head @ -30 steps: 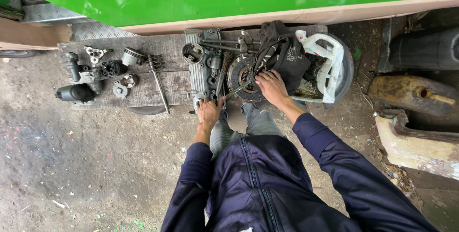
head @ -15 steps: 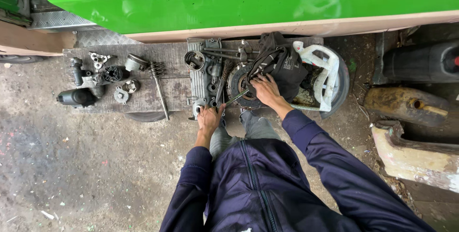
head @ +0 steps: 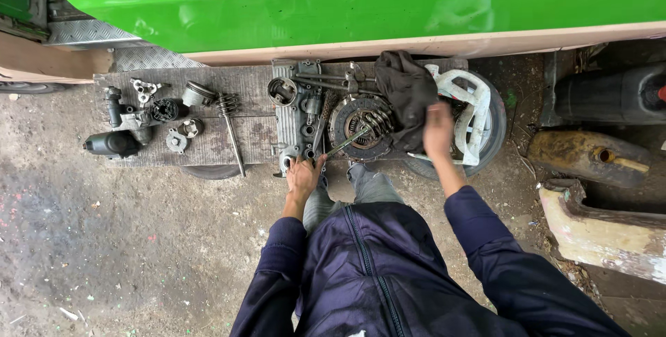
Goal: The person kneels beside a green vehicle and works on a clutch assembly laid on a wooden plank on the ground. They use a wrench to loosen and tighten bolts on the clutch pressure plate, reposition the assembly, and wipe parts with a dark cloth.
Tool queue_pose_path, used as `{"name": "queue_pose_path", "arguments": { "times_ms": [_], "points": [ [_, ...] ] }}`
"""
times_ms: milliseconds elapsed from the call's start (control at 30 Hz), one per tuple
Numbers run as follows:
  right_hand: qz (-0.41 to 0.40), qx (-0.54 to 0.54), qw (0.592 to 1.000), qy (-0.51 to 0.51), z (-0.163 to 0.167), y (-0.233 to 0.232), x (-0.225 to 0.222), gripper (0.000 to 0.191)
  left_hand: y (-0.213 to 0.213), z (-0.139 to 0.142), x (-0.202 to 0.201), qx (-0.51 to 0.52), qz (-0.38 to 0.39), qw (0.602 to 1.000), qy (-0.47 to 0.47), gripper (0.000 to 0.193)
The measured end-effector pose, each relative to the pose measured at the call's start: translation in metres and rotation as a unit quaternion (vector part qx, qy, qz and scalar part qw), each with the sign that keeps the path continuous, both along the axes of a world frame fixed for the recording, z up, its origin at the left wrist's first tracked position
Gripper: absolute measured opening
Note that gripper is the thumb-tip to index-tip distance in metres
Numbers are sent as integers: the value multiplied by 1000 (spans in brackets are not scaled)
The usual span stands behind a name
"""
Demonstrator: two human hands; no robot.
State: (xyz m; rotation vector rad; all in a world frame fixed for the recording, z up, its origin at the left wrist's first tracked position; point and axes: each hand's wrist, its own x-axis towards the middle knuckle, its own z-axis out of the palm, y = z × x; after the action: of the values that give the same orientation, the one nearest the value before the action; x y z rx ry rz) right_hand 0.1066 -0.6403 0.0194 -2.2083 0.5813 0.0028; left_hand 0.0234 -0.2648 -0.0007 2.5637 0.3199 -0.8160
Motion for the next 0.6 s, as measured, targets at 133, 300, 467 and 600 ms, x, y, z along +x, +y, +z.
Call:
{"name": "queue_pose_path", "arguments": {
  "times_ms": [133, 300, 467, 600],
  "points": [
    [392, -269, 876, -83, -10, 58, -2, 37, 0, 6, 1, -9, -6, 1000, 3, 88],
    [326, -211, 922, 13, -11, 72, 11, 32, -1, 11, 2, 9, -12, 1000, -15, 88],
    [422, -250, 870, 42, -8, 62, 43, 29, -1, 14, 1, 5, -16, 1000, -23, 87],
    [428, -232, 871, 65, -7, 62, 61, 24, -1, 12, 3, 12, -20, 999, 29, 89]
  ]
}}
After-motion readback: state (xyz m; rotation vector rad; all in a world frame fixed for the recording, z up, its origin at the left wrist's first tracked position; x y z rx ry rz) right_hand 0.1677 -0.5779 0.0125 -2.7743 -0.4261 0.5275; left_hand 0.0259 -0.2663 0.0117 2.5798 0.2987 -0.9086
